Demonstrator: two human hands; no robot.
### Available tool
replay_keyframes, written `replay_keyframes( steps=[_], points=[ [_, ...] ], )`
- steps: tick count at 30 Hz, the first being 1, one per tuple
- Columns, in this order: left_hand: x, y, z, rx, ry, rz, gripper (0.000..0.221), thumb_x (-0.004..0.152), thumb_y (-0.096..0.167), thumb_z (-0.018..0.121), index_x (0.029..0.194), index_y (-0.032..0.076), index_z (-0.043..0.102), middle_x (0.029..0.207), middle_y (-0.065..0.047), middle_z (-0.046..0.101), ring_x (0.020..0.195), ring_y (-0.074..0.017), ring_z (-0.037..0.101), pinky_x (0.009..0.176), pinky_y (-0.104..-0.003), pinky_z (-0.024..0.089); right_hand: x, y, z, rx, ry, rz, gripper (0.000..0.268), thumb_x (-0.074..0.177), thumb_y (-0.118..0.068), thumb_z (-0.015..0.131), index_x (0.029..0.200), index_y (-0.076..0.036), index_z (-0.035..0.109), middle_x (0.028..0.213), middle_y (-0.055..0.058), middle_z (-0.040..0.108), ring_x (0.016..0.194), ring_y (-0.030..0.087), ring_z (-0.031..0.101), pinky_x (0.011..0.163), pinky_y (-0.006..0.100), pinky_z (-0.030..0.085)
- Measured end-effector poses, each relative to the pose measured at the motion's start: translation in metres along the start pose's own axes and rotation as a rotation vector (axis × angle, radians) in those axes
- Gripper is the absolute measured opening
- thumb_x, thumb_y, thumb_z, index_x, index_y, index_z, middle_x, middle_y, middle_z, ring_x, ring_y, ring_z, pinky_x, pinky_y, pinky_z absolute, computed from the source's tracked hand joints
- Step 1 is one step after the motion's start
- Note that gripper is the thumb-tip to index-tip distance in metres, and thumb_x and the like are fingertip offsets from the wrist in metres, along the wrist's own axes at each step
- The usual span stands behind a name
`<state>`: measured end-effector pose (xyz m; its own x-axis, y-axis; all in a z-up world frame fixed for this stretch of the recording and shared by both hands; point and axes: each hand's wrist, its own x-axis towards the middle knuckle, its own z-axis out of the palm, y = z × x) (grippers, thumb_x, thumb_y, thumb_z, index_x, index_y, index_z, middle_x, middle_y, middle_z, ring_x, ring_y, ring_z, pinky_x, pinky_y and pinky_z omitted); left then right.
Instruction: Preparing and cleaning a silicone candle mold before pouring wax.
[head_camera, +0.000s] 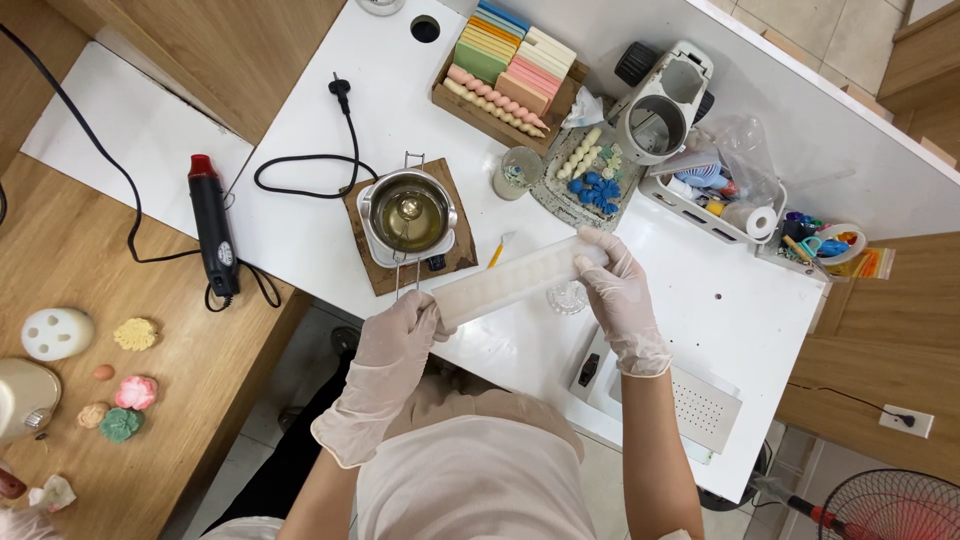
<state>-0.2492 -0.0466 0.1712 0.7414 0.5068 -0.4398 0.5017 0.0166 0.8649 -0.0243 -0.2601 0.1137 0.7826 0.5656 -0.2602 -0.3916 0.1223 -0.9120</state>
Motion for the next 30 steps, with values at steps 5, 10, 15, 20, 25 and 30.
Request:
replay_keyframes(
  steps=[5,10,15,20,25,30],
  points=[
    [-0.009,0.010,-0.009,-0.129,-0.079,0.150,0.026,0.103,0.023,0.055,0.097,0.000,0.065,0.080,-0.005,0.074,0.074,-0.0127,0.071,0.075,-0.027,0.059,0.007,0.027,-0.001,0.202,0.039,0.126,0.036,0.097,0.003,0.058,0.133,0.004,0.059,0.117,0.008,0.068,0.103,0.014,0.069,0.098,0.029,0.057],
    [-0.019,0.012,-0.018,-0.296,-0.159,0.193,0.023,0.104,0.024,0.057,0.098,0.004,0.065,0.080,-0.001,0.065,0.076,-0.0091,0.060,0.076,-0.024,0.052,0.002,0.057,0.004,0.308,-0.034,0.283,0.041,0.100,-0.001,0.056,0.141,0.004,0.055,0.125,0.015,0.066,0.108,0.020,0.068,0.098,0.033,0.056],
    [-0.011,-0.009,-0.016,-0.225,-0.112,0.218,0.025,0.104,0.028,0.065,0.099,0.003,0.066,0.097,-0.003,0.052,0.089,-0.0115,0.045,0.081,-0.027,0.040,0.000,0.078,0.008,0.423,-0.124,0.398,0.047,0.100,-0.003,0.056,0.146,0.003,0.051,0.129,0.016,0.064,0.113,0.021,0.067,0.101,0.034,0.056],
    [-0.012,0.013,-0.015,-0.599,-0.157,0.240,0.051,0.091,0.035,0.070,0.132,0.011,0.052,0.124,0.003,0.056,0.106,-0.0139,0.056,0.097,-0.030,0.045,-0.004,0.085,0.017,0.599,-0.271,0.474,0.049,0.102,-0.007,0.058,0.149,0.004,0.046,0.134,0.017,0.061,0.120,0.023,0.064,0.105,0.036,0.053],
    [-0.022,0.024,-0.022,-0.742,-0.341,0.331,0.053,0.097,0.031,0.065,0.144,0.008,0.054,0.142,-0.003,0.060,0.134,-0.0174,0.052,0.117,-0.036,0.037,-0.014,0.070,0.051,0.659,-0.306,0.573,0.053,0.101,-0.007,0.058,0.149,0.009,0.043,0.140,0.021,0.058,0.126,0.026,0.061,0.109,0.038,0.052],
    [-0.033,0.040,-0.024,-0.723,-0.396,0.290,0.045,0.094,0.020,0.068,0.137,0.005,0.062,0.137,-0.008,0.066,0.140,-0.0208,0.053,0.124,-0.039,0.034,-0.020,0.105,0.039,0.754,-0.293,0.728,0.048,0.101,-0.006,0.056,0.145,0.007,0.043,0.142,0.022,0.056,0.128,0.030,0.061,0.110,0.041,0.051]
  ],
)
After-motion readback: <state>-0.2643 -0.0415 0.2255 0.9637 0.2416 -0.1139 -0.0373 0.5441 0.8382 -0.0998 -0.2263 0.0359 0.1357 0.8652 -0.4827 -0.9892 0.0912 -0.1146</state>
